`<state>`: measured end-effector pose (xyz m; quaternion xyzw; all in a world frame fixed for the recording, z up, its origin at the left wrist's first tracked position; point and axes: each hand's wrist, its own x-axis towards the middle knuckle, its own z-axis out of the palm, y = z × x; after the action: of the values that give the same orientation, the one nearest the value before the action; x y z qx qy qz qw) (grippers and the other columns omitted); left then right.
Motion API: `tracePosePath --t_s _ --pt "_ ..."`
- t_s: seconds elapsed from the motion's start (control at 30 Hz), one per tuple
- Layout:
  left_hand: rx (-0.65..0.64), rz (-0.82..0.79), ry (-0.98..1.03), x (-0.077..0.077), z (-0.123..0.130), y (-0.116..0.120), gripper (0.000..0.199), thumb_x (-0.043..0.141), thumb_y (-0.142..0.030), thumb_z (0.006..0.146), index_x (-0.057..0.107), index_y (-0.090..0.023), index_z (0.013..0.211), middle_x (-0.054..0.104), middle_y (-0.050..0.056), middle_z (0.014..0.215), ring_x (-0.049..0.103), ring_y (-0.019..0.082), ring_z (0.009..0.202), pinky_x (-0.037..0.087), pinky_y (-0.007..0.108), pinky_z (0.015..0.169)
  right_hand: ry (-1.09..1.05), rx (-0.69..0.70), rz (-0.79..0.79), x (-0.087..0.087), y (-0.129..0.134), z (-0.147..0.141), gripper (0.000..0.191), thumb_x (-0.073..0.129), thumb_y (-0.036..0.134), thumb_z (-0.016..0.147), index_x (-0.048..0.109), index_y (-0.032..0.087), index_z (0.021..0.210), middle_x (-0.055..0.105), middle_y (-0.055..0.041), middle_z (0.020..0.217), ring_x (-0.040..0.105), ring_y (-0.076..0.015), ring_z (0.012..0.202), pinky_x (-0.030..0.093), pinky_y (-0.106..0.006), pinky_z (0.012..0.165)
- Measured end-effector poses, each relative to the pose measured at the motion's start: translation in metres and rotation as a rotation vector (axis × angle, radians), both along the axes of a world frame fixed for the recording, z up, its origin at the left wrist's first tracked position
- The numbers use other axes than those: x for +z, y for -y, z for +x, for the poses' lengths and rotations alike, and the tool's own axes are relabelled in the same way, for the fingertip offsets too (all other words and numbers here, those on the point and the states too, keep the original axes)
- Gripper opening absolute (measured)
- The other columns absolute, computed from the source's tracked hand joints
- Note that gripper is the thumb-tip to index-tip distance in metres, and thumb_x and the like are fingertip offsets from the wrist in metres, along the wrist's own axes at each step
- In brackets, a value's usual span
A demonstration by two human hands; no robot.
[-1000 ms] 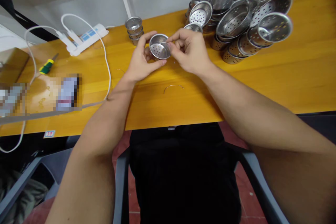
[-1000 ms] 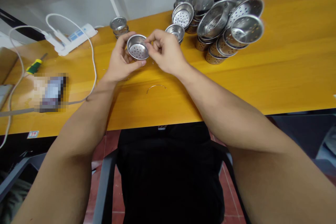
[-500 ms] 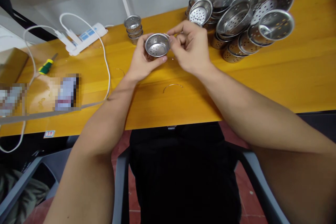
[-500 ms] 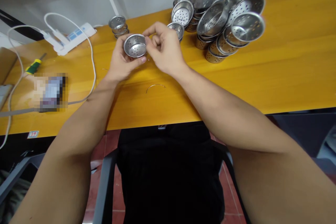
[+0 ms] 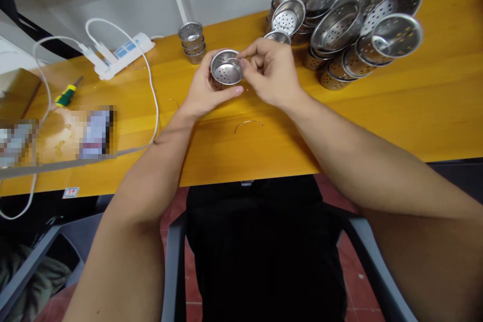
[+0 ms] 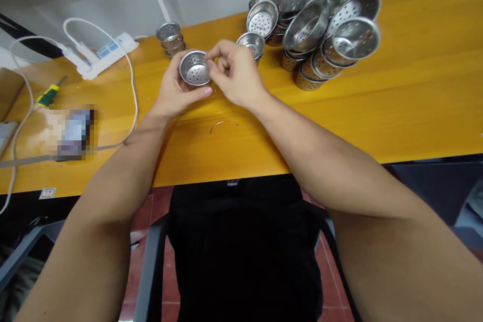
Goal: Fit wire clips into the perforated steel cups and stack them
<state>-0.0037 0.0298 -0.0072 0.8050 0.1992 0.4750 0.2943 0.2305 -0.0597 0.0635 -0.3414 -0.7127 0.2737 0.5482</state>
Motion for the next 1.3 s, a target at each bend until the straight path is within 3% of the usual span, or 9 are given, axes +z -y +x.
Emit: tracePosePath --t_s 0.2,0.33,0.5,0.63,0.73,0.87,1.13,1.3 --pt "0.044 0.014 0.025 -0.005 -0.003 -0.001 0.128 0.100 -0.108 0.075 0.051 -0.037 0.169 0.070 0.014 0.164 0.076 0.038 0.152 0.064 0.055 0.130 -0.069 -0.031 0.022 0.007 0.006 -0.003 0.051 0.087 0.083 0.109 0.071 0.035 0.107 0.050 0.0037 0.067 0.041 -0.0226 0.060 0.036 -0.043 0.059" --pt "0.001 -0.026 0.049 -0.003 -0.003 0.000 0.117 0.101 -0.103 0.077 0.058 -0.036 0.162 0.074 0.013 0.158 0.079 0.037 0.144 0.068 0.055 0.126 -0.075 -0.059 0.020 0.010 0.002 0.003 0.053 0.086 0.087 0.109 0.071 0.037 0.108 0.055 0.0018 0.069 0.041 -0.0239 0.064 0.036 -0.044 0.064" --pt "-0.042 -0.090 0.063 0.011 -0.002 0.015 0.105 0.099 -0.093 0.079 0.066 -0.033 0.159 0.077 0.010 0.150 0.079 0.042 0.145 0.069 0.063 0.127 -0.071 -0.004 -0.010 0.010 0.006 0.005 0.046 0.092 0.079 0.110 0.072 0.038 0.109 0.054 0.0021 0.067 0.047 -0.0254 0.068 0.043 -0.046 0.066" --pt "-0.072 -0.136 0.061 0.019 -0.003 0.024 0.106 0.099 -0.094 0.077 0.069 -0.036 0.161 0.078 0.011 0.155 0.079 0.043 0.147 0.069 0.066 0.131 -0.021 -0.039 -0.020 0.010 0.010 0.004 0.039 0.095 0.071 0.108 0.075 0.038 0.103 0.059 0.0013 0.068 0.052 -0.0258 0.067 0.047 -0.047 0.065" --pt "-0.063 -0.119 0.038 0.020 -0.001 0.027 0.112 0.109 -0.093 0.072 0.068 -0.036 0.160 0.078 0.012 0.159 0.080 0.041 0.147 0.068 0.064 0.132 0.056 -0.093 -0.019 0.011 0.011 0.006 0.034 0.096 0.065 0.107 0.077 0.038 0.101 0.064 0.0008 0.069 0.058 -0.0263 0.069 0.052 -0.046 0.067" --pt "0.023 -0.100 -0.027 0.019 0.001 0.029 0.110 0.112 -0.091 0.077 0.068 -0.031 0.159 0.079 0.015 0.153 0.081 0.038 0.145 0.069 0.058 0.129 0.147 -0.149 0.025 0.013 0.013 0.008 0.032 0.096 0.060 0.108 0.079 0.035 0.098 0.068 0.0014 0.071 0.061 -0.0255 0.066 0.058 -0.047 0.070" --pt "0.038 -0.033 -0.063 0.020 0.000 0.035 0.104 0.107 -0.090 0.086 0.067 -0.028 0.159 0.080 0.014 0.148 0.082 0.037 0.140 0.067 0.055 0.127 0.227 -0.174 0.016 0.015 0.017 0.008 0.029 0.092 0.059 0.112 0.079 0.036 0.100 0.069 -0.0010 0.074 0.067 -0.0299 0.071 0.057 -0.046 0.066" --pt "0.038 -0.025 -0.081 0.021 0.001 0.038 0.108 0.105 -0.096 0.082 0.067 -0.028 0.158 0.080 0.014 0.147 0.081 0.038 0.140 0.065 0.056 0.128 0.197 -0.165 -0.021 0.017 0.018 0.006 0.035 0.094 0.065 0.110 0.077 0.036 0.100 0.066 -0.0010 0.072 0.066 -0.0308 0.073 0.054 -0.046 0.064"
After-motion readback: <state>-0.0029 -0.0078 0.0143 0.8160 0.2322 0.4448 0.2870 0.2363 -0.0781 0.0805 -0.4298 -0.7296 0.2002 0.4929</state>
